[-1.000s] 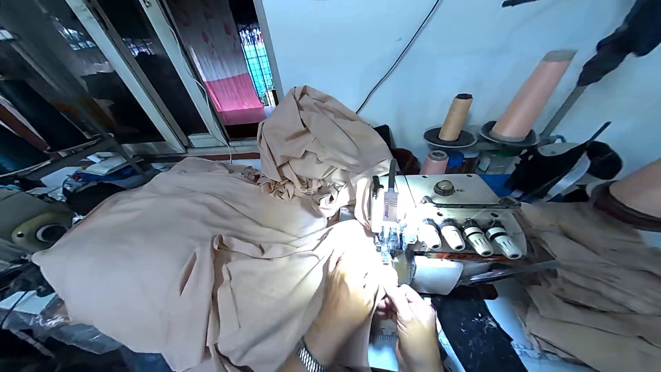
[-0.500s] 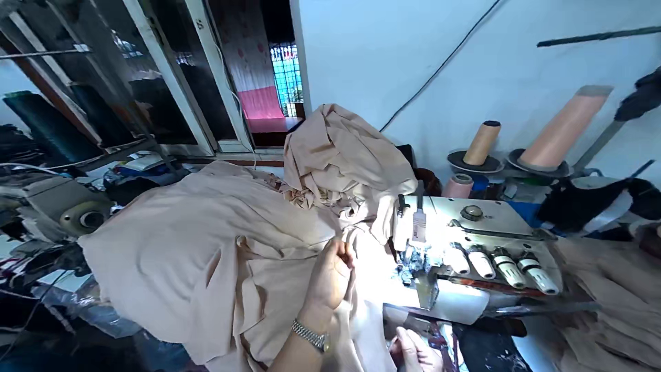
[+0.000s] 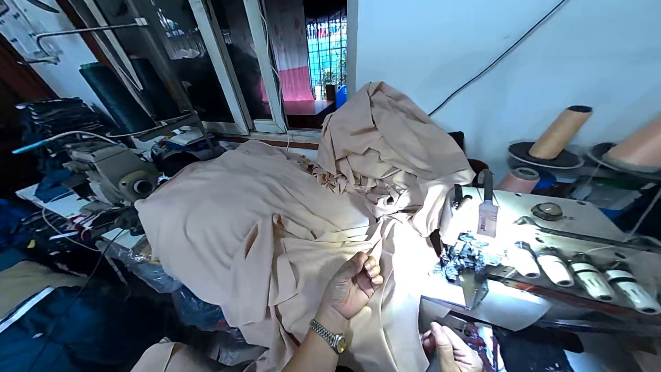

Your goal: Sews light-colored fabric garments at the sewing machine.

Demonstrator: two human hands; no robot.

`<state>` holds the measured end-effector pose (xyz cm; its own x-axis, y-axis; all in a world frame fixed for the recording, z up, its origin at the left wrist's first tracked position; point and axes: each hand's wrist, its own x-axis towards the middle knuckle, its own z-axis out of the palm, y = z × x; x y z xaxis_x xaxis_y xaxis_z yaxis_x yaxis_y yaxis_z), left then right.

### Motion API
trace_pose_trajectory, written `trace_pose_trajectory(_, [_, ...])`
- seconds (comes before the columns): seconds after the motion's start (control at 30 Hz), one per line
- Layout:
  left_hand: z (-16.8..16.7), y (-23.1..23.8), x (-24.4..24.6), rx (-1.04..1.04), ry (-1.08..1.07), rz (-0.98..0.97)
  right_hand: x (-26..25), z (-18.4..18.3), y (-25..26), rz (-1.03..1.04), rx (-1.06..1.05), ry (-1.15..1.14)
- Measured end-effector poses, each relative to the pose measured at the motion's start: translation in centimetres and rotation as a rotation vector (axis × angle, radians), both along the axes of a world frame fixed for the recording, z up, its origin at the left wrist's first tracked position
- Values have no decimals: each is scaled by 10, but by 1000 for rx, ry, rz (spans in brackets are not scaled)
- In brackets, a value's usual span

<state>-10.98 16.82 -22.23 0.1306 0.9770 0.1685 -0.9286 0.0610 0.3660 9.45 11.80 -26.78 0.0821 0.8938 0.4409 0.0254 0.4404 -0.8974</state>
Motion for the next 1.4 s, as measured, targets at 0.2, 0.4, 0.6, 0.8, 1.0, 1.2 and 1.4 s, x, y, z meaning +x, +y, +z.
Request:
trace_pose_trajectory(0.2, [-10, -1, -2, 147, -15, -73, 0, 1, -1, 11, 8, -34])
trace_pose_trajectory(0.4, [-10, -2, -1, 125, -4, -75, 0, 1, -1, 1, 27, -53])
trace_pose_trajectory(0.6, [-12, -1, 1, 125, -20, -58, 0, 0, 0, 7, 26, -57])
trace_pose_trajectory(0.8, [13, -17, -13, 57, 558, 280, 0, -2, 1, 0, 50, -86])
trace_pose_trajectory(1.0, [60, -58, -145, -359, 2132, 1116, -4, 4, -10, 155, 37, -164])
trace_pose_trajectory(1.2, [81, -66, -188, -152, 2236, 843, -16, 18, -58, 310, -118, -210])
trace_pose_trajectory(1.4, [132, -26, -229, -210, 2100, 1228, -4, 22, -64, 230, -282, -140])
